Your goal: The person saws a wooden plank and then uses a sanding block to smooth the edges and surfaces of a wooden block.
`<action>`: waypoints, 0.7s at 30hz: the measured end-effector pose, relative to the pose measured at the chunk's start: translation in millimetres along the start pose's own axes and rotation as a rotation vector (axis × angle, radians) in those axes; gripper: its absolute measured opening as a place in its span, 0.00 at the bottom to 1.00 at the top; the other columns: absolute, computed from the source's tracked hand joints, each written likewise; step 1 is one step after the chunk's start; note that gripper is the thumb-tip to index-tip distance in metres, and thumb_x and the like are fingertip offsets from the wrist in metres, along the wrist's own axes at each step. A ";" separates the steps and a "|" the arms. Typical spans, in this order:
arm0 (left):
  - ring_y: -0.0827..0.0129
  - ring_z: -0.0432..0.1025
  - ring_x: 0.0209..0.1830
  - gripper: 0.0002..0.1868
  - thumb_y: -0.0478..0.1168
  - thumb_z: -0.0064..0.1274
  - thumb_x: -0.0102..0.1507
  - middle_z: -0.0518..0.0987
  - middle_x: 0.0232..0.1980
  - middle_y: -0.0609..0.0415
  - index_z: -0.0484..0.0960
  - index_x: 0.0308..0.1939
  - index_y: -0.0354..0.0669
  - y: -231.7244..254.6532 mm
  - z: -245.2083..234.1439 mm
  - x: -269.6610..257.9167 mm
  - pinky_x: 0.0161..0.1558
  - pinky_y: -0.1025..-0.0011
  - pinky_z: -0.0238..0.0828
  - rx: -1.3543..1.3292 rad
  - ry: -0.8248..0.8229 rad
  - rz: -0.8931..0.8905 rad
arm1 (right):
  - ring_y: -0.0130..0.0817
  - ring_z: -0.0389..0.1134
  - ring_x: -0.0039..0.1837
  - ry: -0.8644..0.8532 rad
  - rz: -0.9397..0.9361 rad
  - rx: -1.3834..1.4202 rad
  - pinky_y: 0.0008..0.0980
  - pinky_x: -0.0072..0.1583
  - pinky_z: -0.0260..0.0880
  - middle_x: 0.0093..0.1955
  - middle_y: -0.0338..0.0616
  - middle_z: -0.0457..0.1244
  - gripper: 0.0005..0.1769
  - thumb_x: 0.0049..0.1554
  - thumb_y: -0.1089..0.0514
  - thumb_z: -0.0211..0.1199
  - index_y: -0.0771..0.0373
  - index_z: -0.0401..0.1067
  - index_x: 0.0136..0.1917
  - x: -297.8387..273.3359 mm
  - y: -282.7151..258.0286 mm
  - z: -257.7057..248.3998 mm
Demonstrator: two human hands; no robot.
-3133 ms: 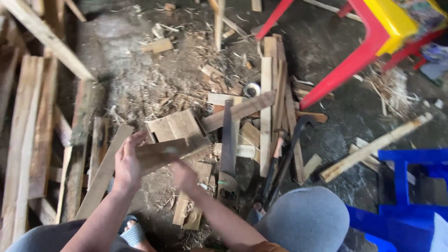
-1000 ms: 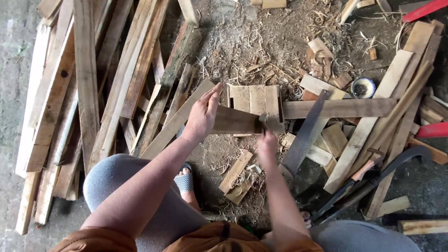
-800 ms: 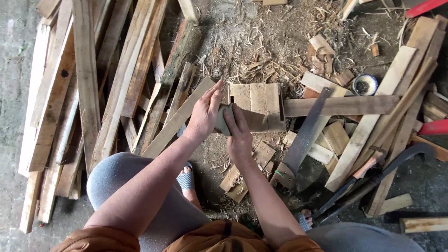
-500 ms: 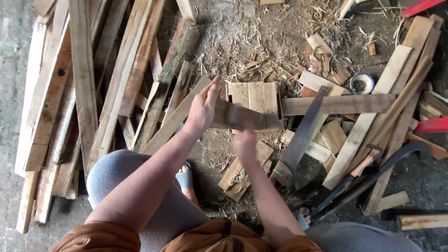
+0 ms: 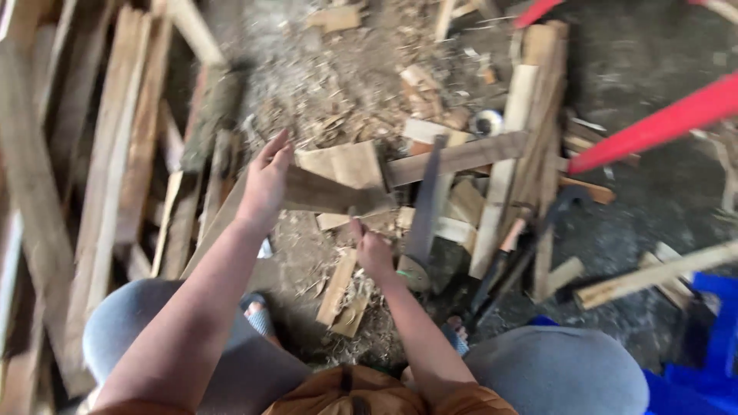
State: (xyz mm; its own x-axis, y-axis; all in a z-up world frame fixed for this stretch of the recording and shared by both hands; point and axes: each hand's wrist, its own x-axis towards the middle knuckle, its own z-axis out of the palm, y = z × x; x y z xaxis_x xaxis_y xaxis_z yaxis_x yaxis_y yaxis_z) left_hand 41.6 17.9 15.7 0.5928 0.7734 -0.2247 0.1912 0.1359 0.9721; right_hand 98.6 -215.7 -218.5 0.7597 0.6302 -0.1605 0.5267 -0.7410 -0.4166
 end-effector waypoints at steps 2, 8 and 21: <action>0.62 0.70 0.68 0.23 0.42 0.49 0.68 0.77 0.65 0.44 0.75 0.69 0.52 9.6 11.5 -5.7 0.70 0.62 0.61 -0.019 0.001 -0.082 | 0.57 0.72 0.54 -0.011 -0.065 0.052 0.56 0.57 0.72 0.50 0.62 0.69 0.29 0.58 0.53 0.50 0.69 0.65 0.69 -1.1 11.9 -3.7; 0.66 0.69 0.67 0.31 0.35 0.46 0.65 0.74 0.69 0.49 0.69 0.73 0.58 27.7 31.9 -17.3 0.70 0.64 0.58 -0.033 -0.181 -0.201 | 0.50 0.72 0.59 -0.266 0.197 0.072 0.47 0.56 0.75 0.55 0.57 0.68 0.31 0.63 0.46 0.46 0.63 0.57 0.75 -13.4 29.4 -53.7; 0.57 0.66 0.71 0.36 0.33 0.42 0.62 0.76 0.67 0.47 0.68 0.76 0.60 43.8 35.9 -42.5 0.70 0.59 0.59 0.371 -0.398 -0.104 | 0.18 0.60 0.30 0.383 0.172 0.942 0.21 0.31 0.63 0.26 0.35 0.59 0.05 0.51 0.61 0.72 0.58 0.76 0.36 -65.6 3.4 -150.5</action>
State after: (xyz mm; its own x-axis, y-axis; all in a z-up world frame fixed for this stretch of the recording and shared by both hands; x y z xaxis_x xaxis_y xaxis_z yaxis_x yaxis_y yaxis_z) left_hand 52.9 -31.2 65.4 0.7922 0.4640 -0.3964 0.4848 -0.0841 0.8706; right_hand 108.0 -294.5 -74.7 0.9541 0.2941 -0.0573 0.0118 -0.2282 -0.9735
